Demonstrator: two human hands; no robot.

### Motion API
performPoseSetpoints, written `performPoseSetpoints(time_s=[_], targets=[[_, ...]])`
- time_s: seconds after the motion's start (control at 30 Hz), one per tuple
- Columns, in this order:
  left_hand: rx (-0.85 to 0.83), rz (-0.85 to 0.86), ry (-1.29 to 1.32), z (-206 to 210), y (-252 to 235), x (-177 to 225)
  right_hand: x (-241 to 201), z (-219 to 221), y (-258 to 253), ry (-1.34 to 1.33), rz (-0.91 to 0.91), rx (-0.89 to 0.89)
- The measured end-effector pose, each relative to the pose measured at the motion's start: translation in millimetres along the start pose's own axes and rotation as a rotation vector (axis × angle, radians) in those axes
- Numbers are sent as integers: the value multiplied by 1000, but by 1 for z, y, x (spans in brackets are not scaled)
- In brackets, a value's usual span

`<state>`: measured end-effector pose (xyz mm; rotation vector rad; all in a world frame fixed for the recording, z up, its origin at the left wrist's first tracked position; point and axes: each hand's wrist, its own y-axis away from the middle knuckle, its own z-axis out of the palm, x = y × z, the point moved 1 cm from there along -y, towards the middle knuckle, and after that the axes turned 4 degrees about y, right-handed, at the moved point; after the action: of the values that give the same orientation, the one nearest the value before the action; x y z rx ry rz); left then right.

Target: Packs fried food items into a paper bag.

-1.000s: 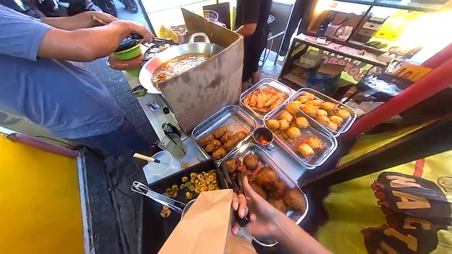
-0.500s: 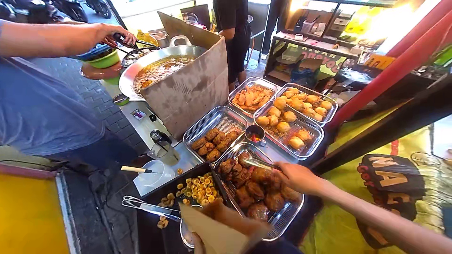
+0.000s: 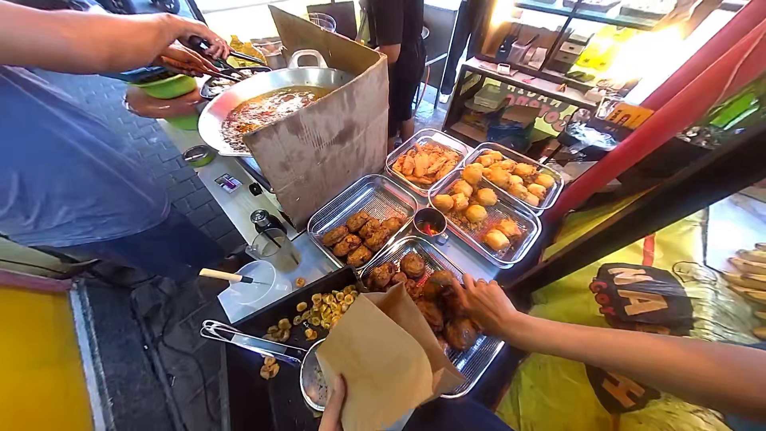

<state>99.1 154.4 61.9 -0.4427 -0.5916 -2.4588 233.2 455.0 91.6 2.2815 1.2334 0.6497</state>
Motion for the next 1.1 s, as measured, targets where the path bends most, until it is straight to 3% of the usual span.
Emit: performPoseSetpoints(time_s=[0.17,0.23,0.3,0.4,0.5,0.7,0.83,0.97,1.03,1.1], targets=[[31,39,-73,-17,7,-2,17,-23,6,-37,7,31],[58,51,-80,-27,9,-4,36,-26,13,-176,21,141],[62,68,-85,-37,8,-4,57,-39,33,-431,-3,250],[99,101,-109,-35,9,0,72,-45,74,-1005,-188,412],[109,98,-138,-27,4,4,67,-47,117,-1412,-351,307],[71,89,-205,-8,-10,10,49,-52,152,-1375,-420,297],[42,112,-283,9,-19,12,51,-47,154,-1284,-494,156],[-398,213,-508,27,-34,12,44,-38,141,-1178,-523,23],[-516,284,-615,53,-37,8,33,-30,132,-1127,-535,136],[-482,290,-456,75,-36,6,24,-28,127,-979,-592,371]])
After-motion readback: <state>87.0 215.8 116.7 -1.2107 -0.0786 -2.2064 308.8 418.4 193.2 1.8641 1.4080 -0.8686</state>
